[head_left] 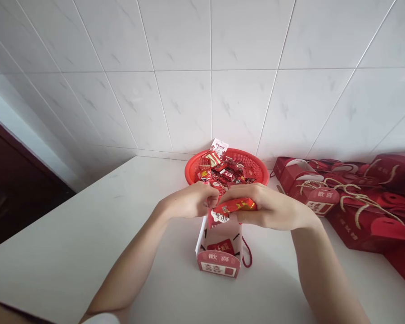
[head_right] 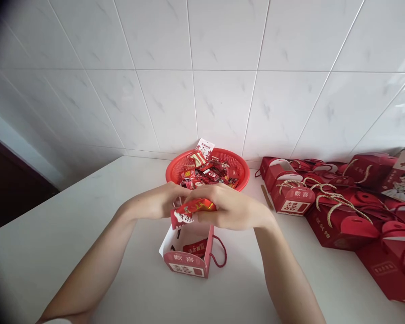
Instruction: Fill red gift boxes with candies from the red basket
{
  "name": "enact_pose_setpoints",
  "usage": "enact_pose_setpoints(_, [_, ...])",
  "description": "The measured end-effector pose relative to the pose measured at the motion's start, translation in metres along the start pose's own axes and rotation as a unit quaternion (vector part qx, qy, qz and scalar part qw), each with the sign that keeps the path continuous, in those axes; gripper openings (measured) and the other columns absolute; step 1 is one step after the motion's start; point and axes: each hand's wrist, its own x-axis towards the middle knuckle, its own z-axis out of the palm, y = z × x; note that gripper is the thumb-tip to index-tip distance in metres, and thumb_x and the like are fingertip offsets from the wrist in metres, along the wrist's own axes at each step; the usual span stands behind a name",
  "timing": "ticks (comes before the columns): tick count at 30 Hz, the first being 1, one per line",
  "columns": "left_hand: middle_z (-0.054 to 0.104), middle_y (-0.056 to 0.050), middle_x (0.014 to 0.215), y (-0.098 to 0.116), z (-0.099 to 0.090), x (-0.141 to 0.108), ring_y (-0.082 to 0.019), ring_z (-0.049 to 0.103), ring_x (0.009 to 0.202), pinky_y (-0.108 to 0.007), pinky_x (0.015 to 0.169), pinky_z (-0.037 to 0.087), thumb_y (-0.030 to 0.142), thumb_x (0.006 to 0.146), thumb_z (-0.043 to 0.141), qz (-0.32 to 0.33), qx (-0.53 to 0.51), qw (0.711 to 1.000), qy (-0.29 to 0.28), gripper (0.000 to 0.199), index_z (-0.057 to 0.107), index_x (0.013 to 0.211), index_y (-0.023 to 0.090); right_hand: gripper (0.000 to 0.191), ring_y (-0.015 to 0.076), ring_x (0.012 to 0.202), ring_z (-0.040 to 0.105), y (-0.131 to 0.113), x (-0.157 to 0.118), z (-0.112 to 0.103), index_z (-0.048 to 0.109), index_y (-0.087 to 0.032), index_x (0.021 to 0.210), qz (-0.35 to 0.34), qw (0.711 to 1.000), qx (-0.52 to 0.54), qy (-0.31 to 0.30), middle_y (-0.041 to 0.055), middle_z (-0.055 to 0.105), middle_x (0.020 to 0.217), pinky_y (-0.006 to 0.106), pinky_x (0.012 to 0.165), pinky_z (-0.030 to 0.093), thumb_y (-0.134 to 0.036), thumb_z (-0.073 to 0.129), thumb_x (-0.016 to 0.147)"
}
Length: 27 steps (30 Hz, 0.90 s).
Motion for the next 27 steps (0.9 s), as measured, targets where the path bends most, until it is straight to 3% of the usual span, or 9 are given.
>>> enact_pose_setpoints(3, [0.053,0.004,0.066,0.003,0.003,0.005,-0.011,0.044,0.061,-0.025,0.053,0.027,0.011,0.071,0.056,0.003,-0.008,1.0,0.03,0.016,0.044,0.065,0.019,0.025,0.0152,0.075,0.062,-0.003,-0.001,0.002,0.067,-0.017,0.115,0.021,0.999,-0.017,-0.042,0.0045,0.07,0.095,0.027,0.067,0.046,-0.015,0.055,0.092])
enact_pose_setpoints(5, [0.05,0.005,0.064,0.004,0.005,0.007,-0.011,0.042,0.06,-0.025,0.053,0.027,0.013,0.072,0.056,0.01,-0.015,0.999,0.044,0.016,0.043,0.064,0.019,0.025,0.0158,0.077,0.063,-0.005,-0.003,0.003,0.067,-0.016,0.113,0.027,0.999,-0.032,-0.031,0.005,0.071,0.096,0.027,0.068,0.046,-0.014,0.056,0.091])
enact_pose_setpoints(8, [0.051,0.004,0.065,0.002,0.007,0.011,-0.012,0.043,0.063,-0.026,0.054,0.027,0.016,0.074,0.054,0.023,-0.026,0.998,0.049,0.013,0.044,0.065,0.019,0.025,0.0169,0.086,0.064,-0.008,-0.003,0.003,0.068,-0.017,0.113,0.019,0.999,-0.016,0.043,0.0052,0.071,0.102,0.028,0.074,0.048,-0.015,0.06,0.09])
enact_pose_setpoints(12, [0.042,0.003,0.061,0.001,0.01,0.014,-0.012,0.036,0.058,-0.029,0.052,0.024,0.016,0.074,0.051,-0.004,-0.034,0.996,0.085,0.018,0.037,0.064,0.02,0.023,0.016,0.082,0.064,-0.01,0.001,0.005,0.068,-0.019,0.11,0.054,0.985,0.058,0.153,0.0029,0.071,0.098,0.026,0.07,0.049,-0.018,0.066,0.086])
enact_pose_setpoints(14, [0.036,0.003,0.058,0.002,0.01,0.015,-0.012,0.031,0.056,-0.03,0.051,0.021,0.016,0.074,0.05,-0.007,-0.039,0.995,0.095,0.023,0.031,0.062,0.02,0.019,0.0162,0.082,0.064,-0.009,0.004,0.008,0.07,-0.018,0.103,0.056,0.979,0.08,0.18,0.0027,0.071,0.096,0.026,0.07,0.05,-0.02,0.068,0.085])
enact_pose_setpoints(19, [0.049,0.003,0.062,0.001,0.008,0.015,-0.012,0.039,0.06,-0.028,0.051,0.025,0.014,0.071,0.049,0.021,-0.057,0.995,0.08,0.012,0.043,0.063,0.019,0.014,0.0152,0.074,0.063,0.004,0.01,0.015,0.073,-0.019,0.097,0.083,0.985,0.074,0.13,0.0011,0.072,0.086,0.026,0.066,0.048,-0.019,0.068,0.084])
enact_pose_setpoints(22, [0.044,0.004,0.06,-0.002,0.007,0.015,-0.011,0.036,0.061,-0.027,0.052,0.024,0.009,0.067,0.046,0.034,-0.042,0.994,0.09,0.012,0.04,0.062,0.019,0.023,0.0134,0.072,0.062,0.009,0.013,0.019,0.074,-0.02,0.098,0.081,0.99,0.028,0.113,0.0009,0.074,0.09,0.026,0.068,0.047,-0.007,0.062,0.082])
enact_pose_setpoints(27, [0.041,0.004,0.06,-0.005,0.008,0.015,-0.011,0.035,0.061,-0.028,0.053,0.024,0.007,0.066,0.044,0.042,-0.043,0.994,0.091,0.014,0.038,0.061,0.018,0.025,0.0124,0.07,0.059,0.005,0.017,0.025,0.072,-0.019,0.094,0.08,0.986,-0.013,0.143,0.0021,0.074,0.089,0.024,0.064,0.044,-0.002,0.057,0.083])
